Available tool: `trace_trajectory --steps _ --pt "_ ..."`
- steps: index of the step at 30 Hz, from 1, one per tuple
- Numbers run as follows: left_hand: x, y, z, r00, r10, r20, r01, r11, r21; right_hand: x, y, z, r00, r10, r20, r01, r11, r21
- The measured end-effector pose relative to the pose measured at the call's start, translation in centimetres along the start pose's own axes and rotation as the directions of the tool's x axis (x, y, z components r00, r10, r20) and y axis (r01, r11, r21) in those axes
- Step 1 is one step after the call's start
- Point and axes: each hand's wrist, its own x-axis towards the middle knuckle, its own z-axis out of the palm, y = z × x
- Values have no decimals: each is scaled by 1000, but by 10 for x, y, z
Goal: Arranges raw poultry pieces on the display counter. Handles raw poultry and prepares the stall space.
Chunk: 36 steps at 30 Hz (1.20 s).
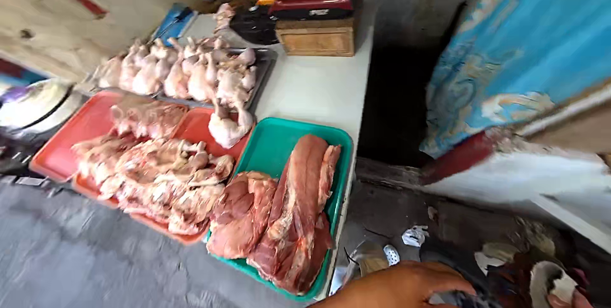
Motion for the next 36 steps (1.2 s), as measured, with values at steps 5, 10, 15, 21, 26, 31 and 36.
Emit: trace_trajectory --steps 5,10,15,21,26,31,36 --pt "-1 -10 -35 913 -126 -388 131 991 -13 125 -83 100 897 -91 433 217 944 -250" --pt "5 -14 -75 739 -268 -618 203 963 -175 198 -161 237 546 -358 758 613 787 -69" --pt "38 -13 -149 548 -230 -804 168 972 -163 264 -152 371 235 -447 863 895 447 -12" --pt "47 12 -223 376 -160 -913 260 964 -61 330 -91 443 139 110 984 964 210 -160" --pt "4 10 -259 21 -345 -938 564 779 -274 333 -103 483 41 64 997 921 384 -63" --pt "-42 -22 -314 -335 -591 -733 734 324 -597 320 -131 558 -94 116 989 873 488 26" --pt "-32 -44 -348 -499 -684 -532 679 73 -730 312 -144 690 -146 313 938 875 484 -26"
